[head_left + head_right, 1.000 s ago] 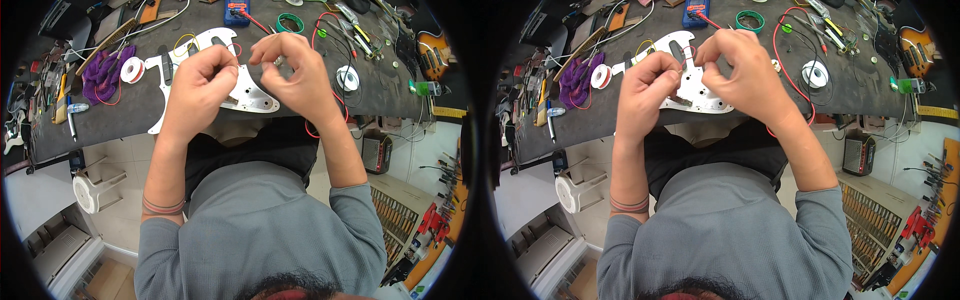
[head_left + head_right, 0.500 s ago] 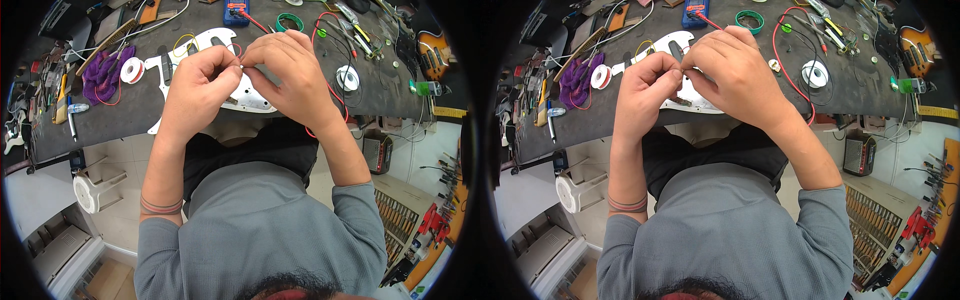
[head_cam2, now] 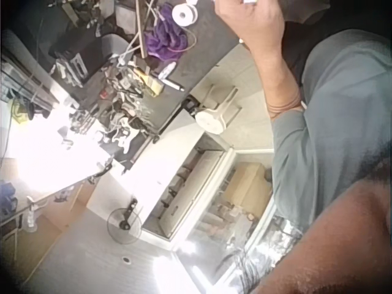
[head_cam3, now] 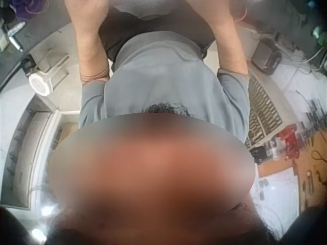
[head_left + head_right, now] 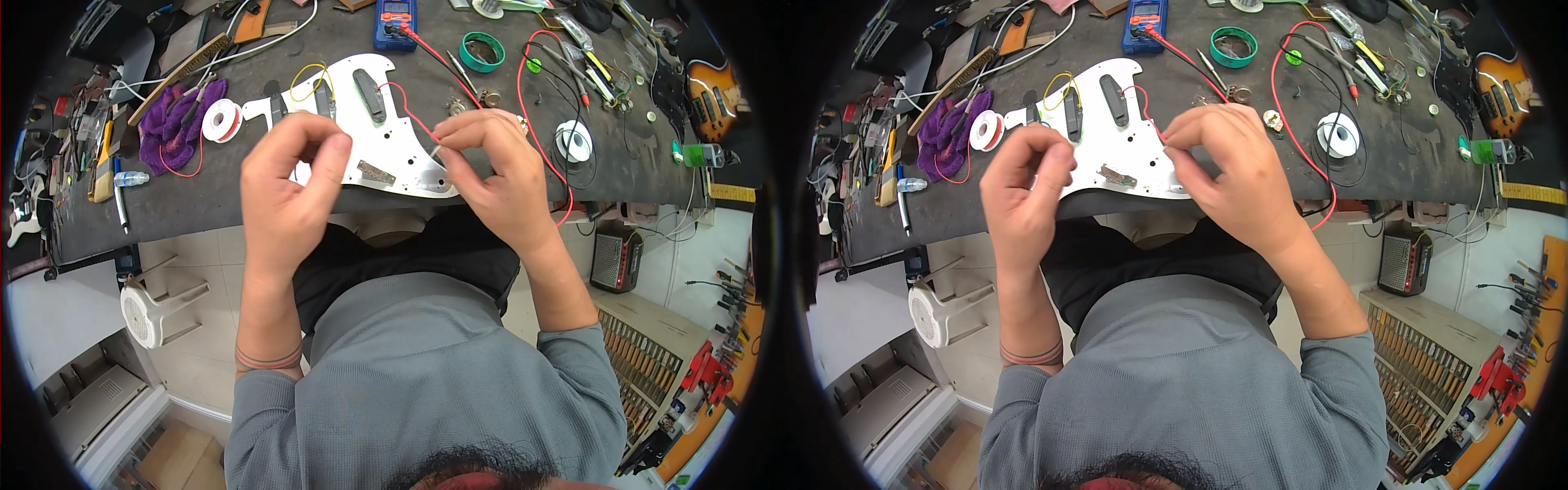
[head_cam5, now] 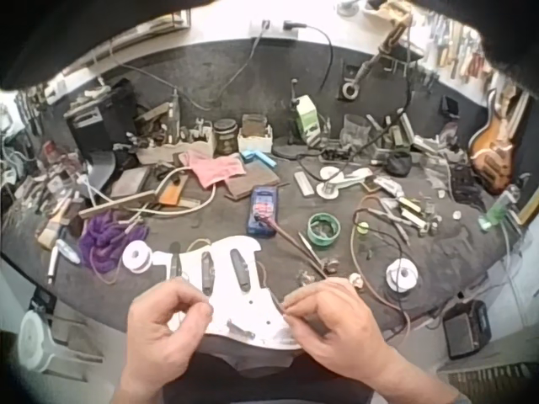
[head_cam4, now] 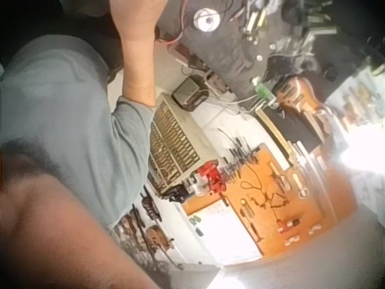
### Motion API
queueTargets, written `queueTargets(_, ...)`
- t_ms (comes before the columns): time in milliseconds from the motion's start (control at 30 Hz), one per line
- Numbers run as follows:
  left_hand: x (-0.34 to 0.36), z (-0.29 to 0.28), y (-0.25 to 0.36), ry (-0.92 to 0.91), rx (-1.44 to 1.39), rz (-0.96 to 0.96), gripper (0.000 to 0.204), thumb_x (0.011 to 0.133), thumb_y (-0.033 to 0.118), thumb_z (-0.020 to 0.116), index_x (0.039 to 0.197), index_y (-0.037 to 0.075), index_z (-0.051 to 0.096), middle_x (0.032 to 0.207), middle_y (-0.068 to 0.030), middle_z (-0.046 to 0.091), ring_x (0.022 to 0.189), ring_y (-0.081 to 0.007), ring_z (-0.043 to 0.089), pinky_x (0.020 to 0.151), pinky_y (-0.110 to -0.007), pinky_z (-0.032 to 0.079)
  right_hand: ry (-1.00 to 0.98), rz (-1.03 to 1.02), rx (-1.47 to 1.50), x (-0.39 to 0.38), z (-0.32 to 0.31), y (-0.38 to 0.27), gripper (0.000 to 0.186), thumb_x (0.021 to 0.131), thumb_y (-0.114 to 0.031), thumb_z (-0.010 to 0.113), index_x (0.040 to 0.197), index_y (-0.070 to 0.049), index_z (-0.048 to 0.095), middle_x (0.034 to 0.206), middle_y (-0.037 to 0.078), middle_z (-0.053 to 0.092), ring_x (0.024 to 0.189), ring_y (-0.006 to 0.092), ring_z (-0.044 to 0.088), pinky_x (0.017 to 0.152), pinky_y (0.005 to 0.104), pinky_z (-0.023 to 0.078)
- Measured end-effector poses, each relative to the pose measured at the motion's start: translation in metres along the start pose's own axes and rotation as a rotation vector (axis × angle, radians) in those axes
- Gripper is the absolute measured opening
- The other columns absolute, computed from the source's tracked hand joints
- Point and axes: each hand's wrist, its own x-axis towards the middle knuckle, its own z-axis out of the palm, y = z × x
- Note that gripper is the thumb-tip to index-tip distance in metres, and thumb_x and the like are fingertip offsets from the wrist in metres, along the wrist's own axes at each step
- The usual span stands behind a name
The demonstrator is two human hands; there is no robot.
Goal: The person solders and tests internal components on a white guitar pickguard using a soldering iron and a multimeter at a workbench.
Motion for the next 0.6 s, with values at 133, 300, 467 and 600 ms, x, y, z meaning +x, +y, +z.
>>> queueTargets(133,0.006,-0.006,-0.001,0.059,0.003,-0.063,0.008,0.104,0.005,0.070,0.103,-0.003,0.069,0.092,-0.0024,0.068,0.080,-0.0077,0.059,0.070,-0.023,0.047,0.008,0.163,0.106,-0.013,-0.002,0.006,0.018,0.085,0.003,0.080,0.096,-0.006,0.068,0.103,0.007,0.078,0.098,0.0269,0.071,0.095,0.0404,0.051)
queueTargets(300,0.007,0.015,0.013,-0.002,0.226,0.142,0.008,0.092,-0.003,0.074,0.099,-0.002,0.070,0.087,-0.0106,0.070,0.075,-0.0187,0.067,0.070,-0.032,0.053,-0.059,0.105,0.104,-0.010,0.007,-0.008,0.019,0.085,0.004,0.079,0.095,-0.006,0.066,0.103,0.007,0.077,0.099,0.0270,0.071,0.097,0.0409,0.050)
queueTargets(467,0.000,-0.012,-0.005,0.311,0.397,0.299,0.014,0.091,-0.007,0.074,0.103,-0.001,0.071,0.091,-0.0109,0.071,0.075,-0.0205,0.068,0.072,-0.032,0.055,-0.078,0.064,0.031,-0.012,0.012,-0.010,0.020,0.084,0.004,0.079,0.095,-0.006,0.066,0.102,0.006,0.075,0.099,0.0266,0.071,0.099,0.0417,0.049)
queueTargets(600,-0.009,-0.053,-0.022,0.420,0.471,0.131,0.008,0.099,0.000,0.070,0.107,-0.002,0.072,0.095,-0.0044,0.072,0.086,-0.0123,0.065,0.082,-0.028,0.052,-0.078,0.097,-0.033,-0.014,0.010,-0.006,0.019,0.084,0.003,0.079,0.096,-0.006,0.067,0.100,0.005,0.074,0.098,0.0265,0.071,0.098,0.0416,0.048)
